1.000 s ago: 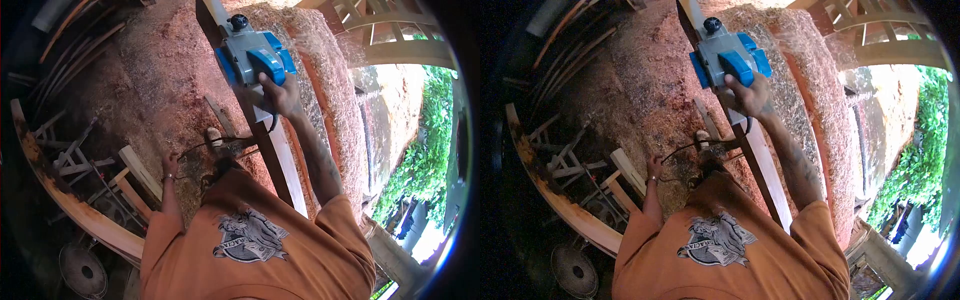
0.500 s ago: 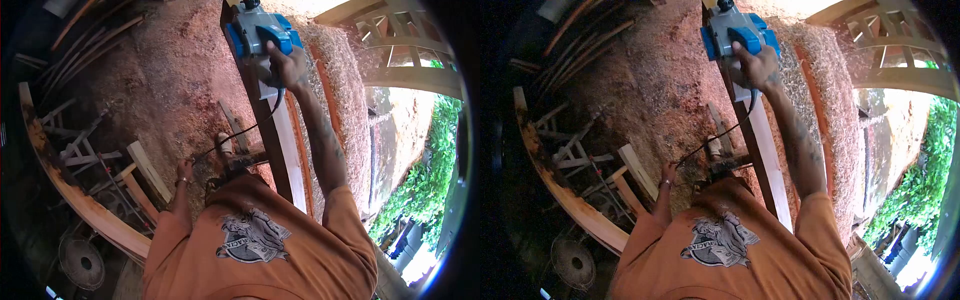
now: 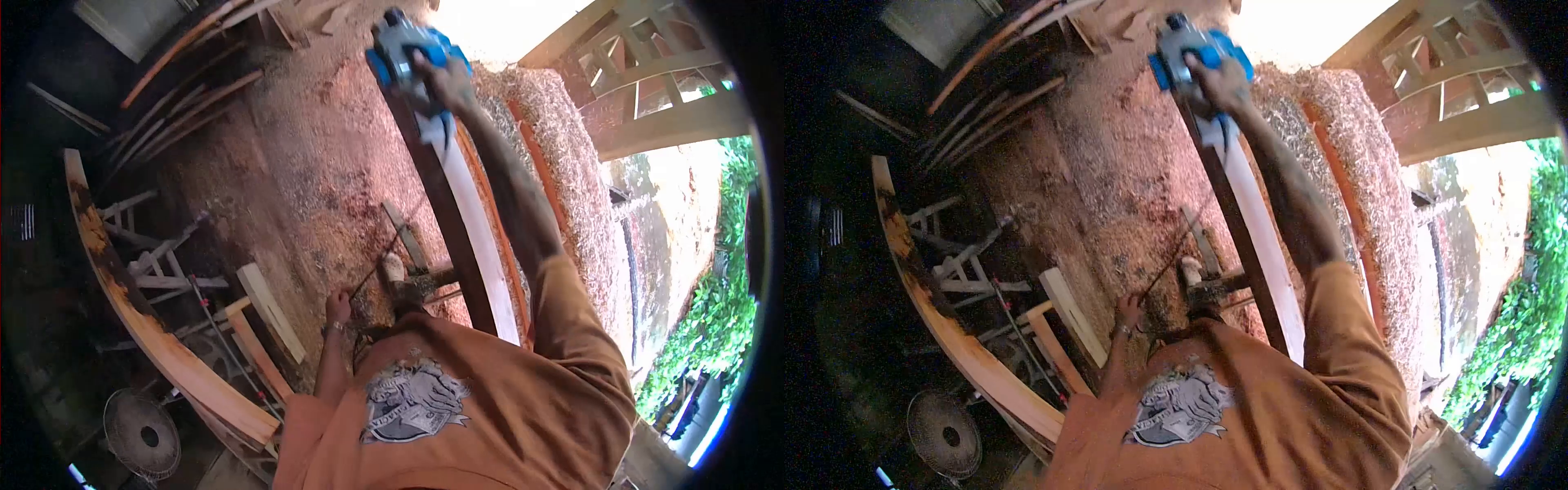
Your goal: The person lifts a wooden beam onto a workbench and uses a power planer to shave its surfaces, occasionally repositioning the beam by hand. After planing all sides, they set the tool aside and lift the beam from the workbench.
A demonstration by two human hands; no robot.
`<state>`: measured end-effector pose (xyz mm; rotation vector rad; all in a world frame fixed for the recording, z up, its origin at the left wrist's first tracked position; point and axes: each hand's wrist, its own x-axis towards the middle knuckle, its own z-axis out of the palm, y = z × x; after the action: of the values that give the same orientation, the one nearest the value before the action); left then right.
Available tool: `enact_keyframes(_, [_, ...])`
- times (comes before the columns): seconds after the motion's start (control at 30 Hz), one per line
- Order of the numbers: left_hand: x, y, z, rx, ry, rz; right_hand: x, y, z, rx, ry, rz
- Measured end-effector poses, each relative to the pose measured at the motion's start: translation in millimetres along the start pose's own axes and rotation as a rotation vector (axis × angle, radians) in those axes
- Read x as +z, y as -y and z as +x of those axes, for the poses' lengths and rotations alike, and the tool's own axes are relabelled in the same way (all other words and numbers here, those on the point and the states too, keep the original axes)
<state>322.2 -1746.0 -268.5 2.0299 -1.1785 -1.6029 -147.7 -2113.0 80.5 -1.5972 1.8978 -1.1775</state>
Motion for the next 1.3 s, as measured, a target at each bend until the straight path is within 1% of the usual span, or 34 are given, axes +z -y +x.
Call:
enact_keyframes(0.03, [-4.4,66.2,28.9,0.266,-0.021,0.067,-22.9,13.0,-31.4,0.141,0.126,0.045])
enact_keyframes(0.07, [-16.7,60.0,12.0,0.196,0.001,0.053,-42.3,26.2,-72.8,0.109,0.118,0.147])
enact_keyframes(0.1, [-33.8,38.4,-18.3,0.129,0.023,0.036,-61.1,31.6,-118.5,0.075,0.092,0.232])
enact_keyframes(0.13, [-45.6,35.0,-33.5,0.066,0.044,0.018,-79.6,35.7,-169.9,0.048,0.083,0.165])
enact_keyframes(0.17, [-59.1,28.3,-39.0,0.06,0.04,0.117,-98.1,39.8,-221.3,0.022,0.073,0.098])
enact_keyframes(0.2, [-72.1,27.7,-43.3,0.053,0.037,0.212,-109.9,58.3,-272.4,0.113,-0.056,0.178])
enact_keyframes(0.23, [-78.2,35.1,-57.0,0.031,0.043,0.315,-144.7,56.9,-325.6,0.576,0.169,0.191])
enact_keyframes(0.27, [-83.0,29.9,-71.0,-0.01,0.082,0.338,-165.2,52.6,-377.5,0.583,0.188,0.128])
enact_keyframes(0.3, [-84.4,8.2,-78.6,-0.055,0.126,0.369,-175.1,74.8,-422.8,0.576,0.068,0.19])
enact_keyframes(0.33, [-81.8,1.3,-86.6,0.055,0.178,0.364,-191.0,91.2,-468.5,0.685,0.013,0.125])
enact_keyframes(0.4, [-70.6,-3.5,-96.3,0.266,0.312,0.361,-216.0,88.0,-575.3,0.804,-0.086,0.241])
enact_keyframes(0.43, [-62.6,-13.9,-96.5,0.265,0.484,0.405,-227.9,100.0,-620.2,0.85,-0.125,0.208])
enact_keyframes(0.5, [-31.9,15.0,-72.0,0.391,0.609,0.672,-242.7,125.9,-706.9,0.952,-0.241,0.151])
enact_keyframes(0.53, [-15.3,16.9,-75.3,0.515,0.636,0.734,-236.0,178.8,-691.8,1.045,-0.379,0.196])
enact_keyframes(0.57, [0.9,18.0,-79.8,0.642,0.654,0.791,-244.5,178.5,-742.7,1.058,-0.417,0.311])
enact_keyframes(0.6, [9.7,-12.4,-112.9,0.534,0.738,0.835,-253.6,171.4,-790.0,1.067,-0.447,0.425])
enact_keyframes(0.67, [26.4,-80.1,-184.6,0.315,0.895,0.939,-260.9,185.9,-855.2,1.113,-0.507,0.296])
enact_keyframes(0.73, [50.6,-44.6,-190.4,0.504,0.904,0.822,-277.5,182.9,-906.9,1.118,-0.502,0.183])
enact_keyframes(0.77, [62.7,-19.7,-190.8,0.587,0.913,0.765,-288.6,174.9,-941.8,1.17,-0.455,0.13])
enact_keyframes(0.8, [73.4,2.1,-193.3,0.615,0.932,0.787,-298.4,175.5,-967.0,1.164,-0.436,0.105])
enact_keyframes(0.87, [90.8,33.7,-200.9,0.663,0.961,0.829,-314.9,170.4,-1001.7,1.148,-0.385,0.062])
enact_keyframes(0.97, [95.1,22.2,-254.6,0.708,0.975,0.885,-332.4,156.7,-1021.6,1.127,-0.302,0.09])
enact_keyframes(1.0, [97.8,27.9,-258.6,0.68,0.957,0.876,-337.2,148.3,-1020.3,1.11,-0.268,0.098])
enact_keyframes(1.03, [97.1,40.0,-258.3,0.643,0.939,0.864,-346.5,147.5,-1015.0,1.162,-0.218,0.163])
enact_keyframes(1.07, [95.7,54.3,-260.0,0.601,0.915,0.846,-350.2,134.9,-1025.9,1.124,-0.19,0.168])
enact_keyframes(1.1, [94.6,93.5,-235.5,0.702,0.869,0.834,-354.5,127.0,-1024.4,1.1,-0.154,0.157])
enact_keyframes(1.2, [87.6,40.9,-288.3,0.526,0.73,0.879,-358.1,101.4,-1008.2,1.039,-0.072,0.165])
enact_keyframes(1.23, [83.4,53.2,-289.1,0.387,0.666,0.749,-358.3,96.7,-1000.8,1.022,-0.047,0.172])
enact_keyframes(1.3, [67.5,81.9,-277.3,0.333,0.623,0.689,-356.5,93.6,-969.1,1.0,-0.016,0.218])
